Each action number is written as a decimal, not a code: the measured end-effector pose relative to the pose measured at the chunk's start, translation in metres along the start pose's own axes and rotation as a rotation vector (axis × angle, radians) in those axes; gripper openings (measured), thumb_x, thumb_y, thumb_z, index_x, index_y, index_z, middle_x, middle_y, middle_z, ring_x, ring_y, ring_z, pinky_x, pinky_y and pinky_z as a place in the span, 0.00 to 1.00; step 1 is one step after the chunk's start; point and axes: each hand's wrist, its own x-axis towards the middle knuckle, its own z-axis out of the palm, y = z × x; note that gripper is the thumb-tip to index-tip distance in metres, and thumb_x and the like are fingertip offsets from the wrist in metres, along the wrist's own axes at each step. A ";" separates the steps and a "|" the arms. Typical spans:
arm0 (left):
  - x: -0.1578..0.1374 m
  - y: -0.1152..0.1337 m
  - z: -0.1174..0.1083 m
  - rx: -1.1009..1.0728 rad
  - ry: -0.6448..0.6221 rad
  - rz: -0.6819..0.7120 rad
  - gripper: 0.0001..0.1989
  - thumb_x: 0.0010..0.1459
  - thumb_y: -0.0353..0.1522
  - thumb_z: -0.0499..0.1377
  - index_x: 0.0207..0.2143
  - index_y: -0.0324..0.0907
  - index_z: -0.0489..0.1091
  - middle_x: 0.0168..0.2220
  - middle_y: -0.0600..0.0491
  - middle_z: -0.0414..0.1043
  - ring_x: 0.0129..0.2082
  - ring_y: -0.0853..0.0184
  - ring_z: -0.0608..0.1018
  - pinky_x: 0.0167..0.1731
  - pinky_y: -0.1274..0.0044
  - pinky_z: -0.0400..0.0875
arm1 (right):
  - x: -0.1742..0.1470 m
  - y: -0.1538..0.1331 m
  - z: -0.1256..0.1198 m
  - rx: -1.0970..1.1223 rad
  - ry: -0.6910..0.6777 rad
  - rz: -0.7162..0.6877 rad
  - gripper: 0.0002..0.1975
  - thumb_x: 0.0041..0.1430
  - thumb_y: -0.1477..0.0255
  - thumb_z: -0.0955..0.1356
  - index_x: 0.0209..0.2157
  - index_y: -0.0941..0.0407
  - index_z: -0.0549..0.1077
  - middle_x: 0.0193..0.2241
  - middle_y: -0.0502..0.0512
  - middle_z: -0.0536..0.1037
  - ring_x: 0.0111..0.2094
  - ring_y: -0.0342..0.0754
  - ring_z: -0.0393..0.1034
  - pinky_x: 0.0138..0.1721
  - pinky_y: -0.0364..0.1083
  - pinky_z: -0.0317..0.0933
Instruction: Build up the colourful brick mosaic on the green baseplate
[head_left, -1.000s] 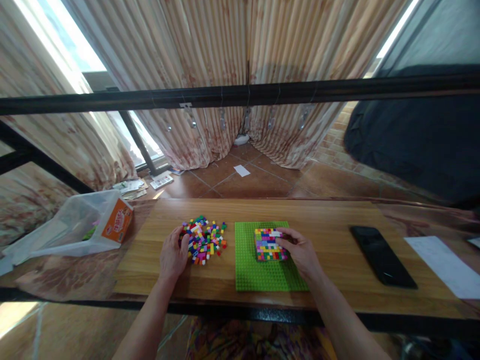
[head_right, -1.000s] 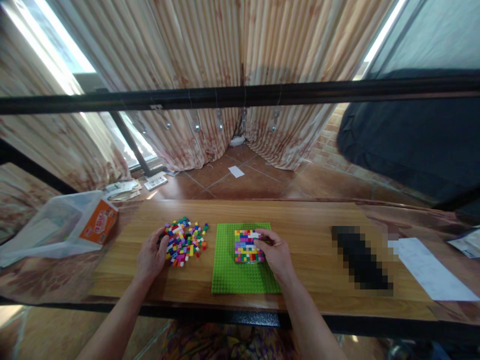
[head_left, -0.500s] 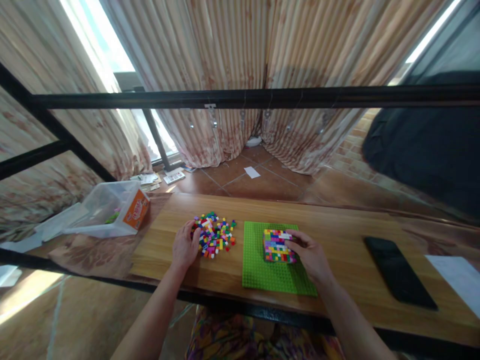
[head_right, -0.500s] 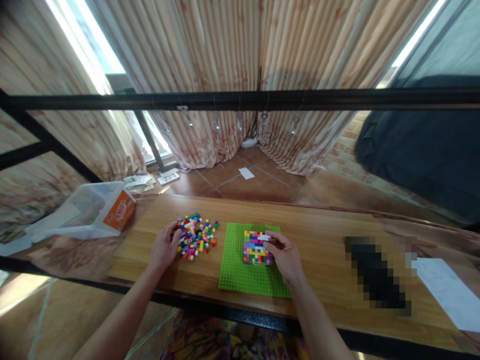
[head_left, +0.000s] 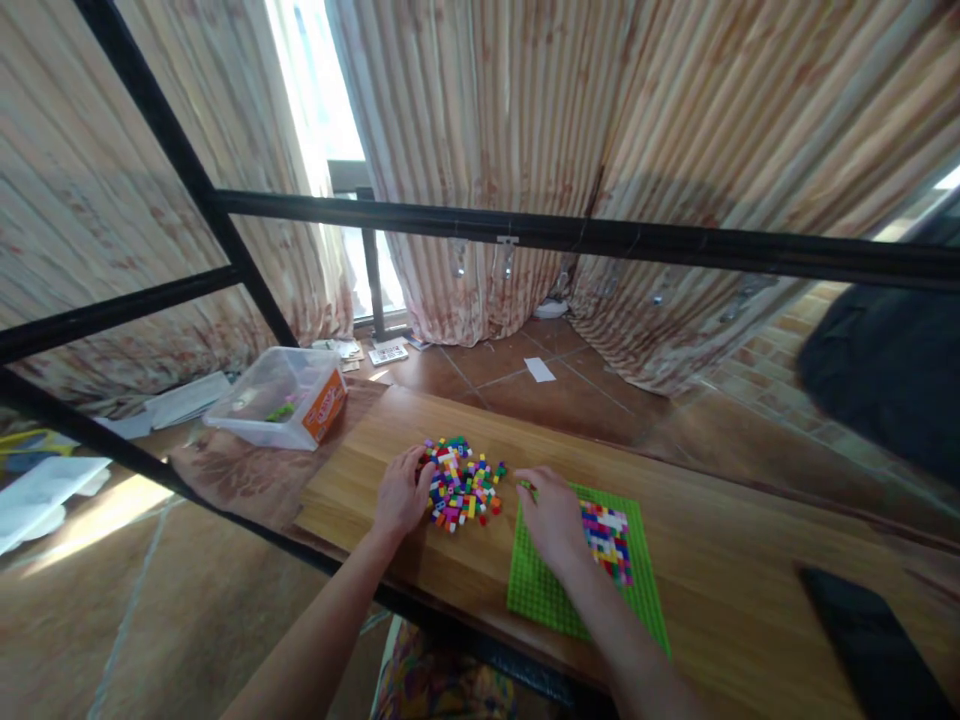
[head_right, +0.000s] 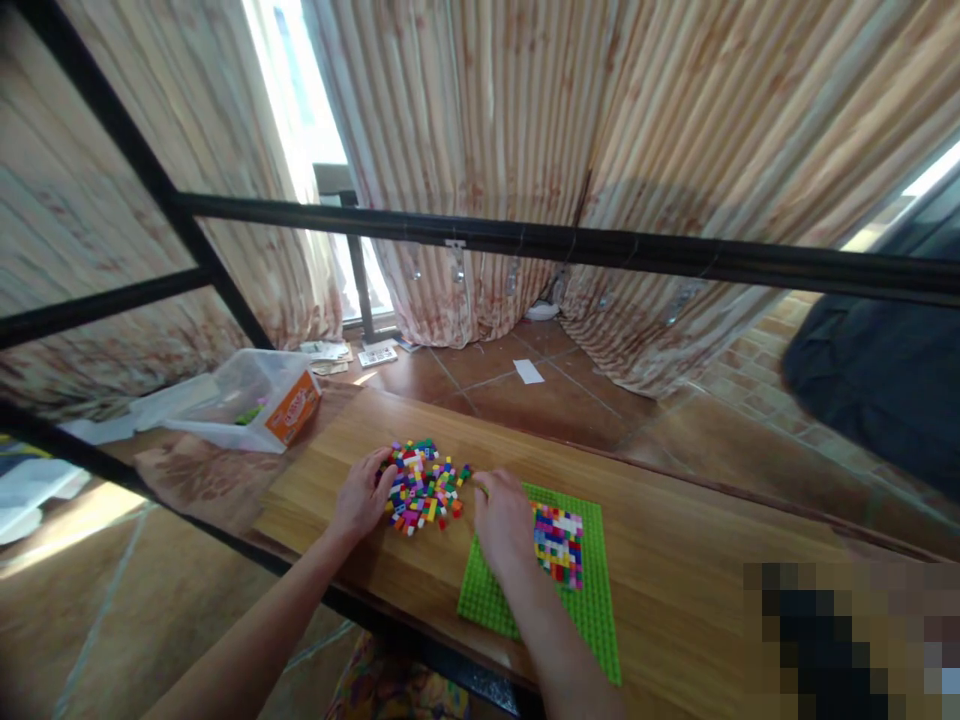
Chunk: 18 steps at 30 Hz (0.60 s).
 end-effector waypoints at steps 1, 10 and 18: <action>0.000 0.000 0.000 0.001 0.003 0.003 0.16 0.63 0.36 0.51 0.50 0.41 0.68 0.50 0.44 0.73 0.52 0.58 0.73 0.53 0.64 0.68 | 0.008 -0.002 0.010 -0.064 -0.041 0.021 0.12 0.57 0.77 0.63 0.36 0.54 0.77 0.37 0.55 0.78 0.41 0.47 0.70 0.46 0.43 0.59; -0.002 -0.002 0.003 -0.009 0.023 0.008 0.16 0.63 0.36 0.52 0.50 0.42 0.68 0.50 0.46 0.73 0.51 0.59 0.73 0.53 0.64 0.68 | 0.030 0.009 0.046 -0.154 -0.019 0.065 0.08 0.55 0.76 0.64 0.28 0.56 0.75 0.30 0.57 0.75 0.34 0.49 0.69 0.39 0.45 0.57; 0.000 0.001 0.000 -0.024 0.014 0.003 0.16 0.63 0.37 0.51 0.50 0.41 0.69 0.50 0.44 0.73 0.52 0.58 0.73 0.53 0.64 0.67 | 0.003 -0.007 0.017 0.011 0.077 0.000 0.11 0.60 0.73 0.61 0.31 0.54 0.75 0.30 0.54 0.76 0.33 0.48 0.70 0.38 0.45 0.60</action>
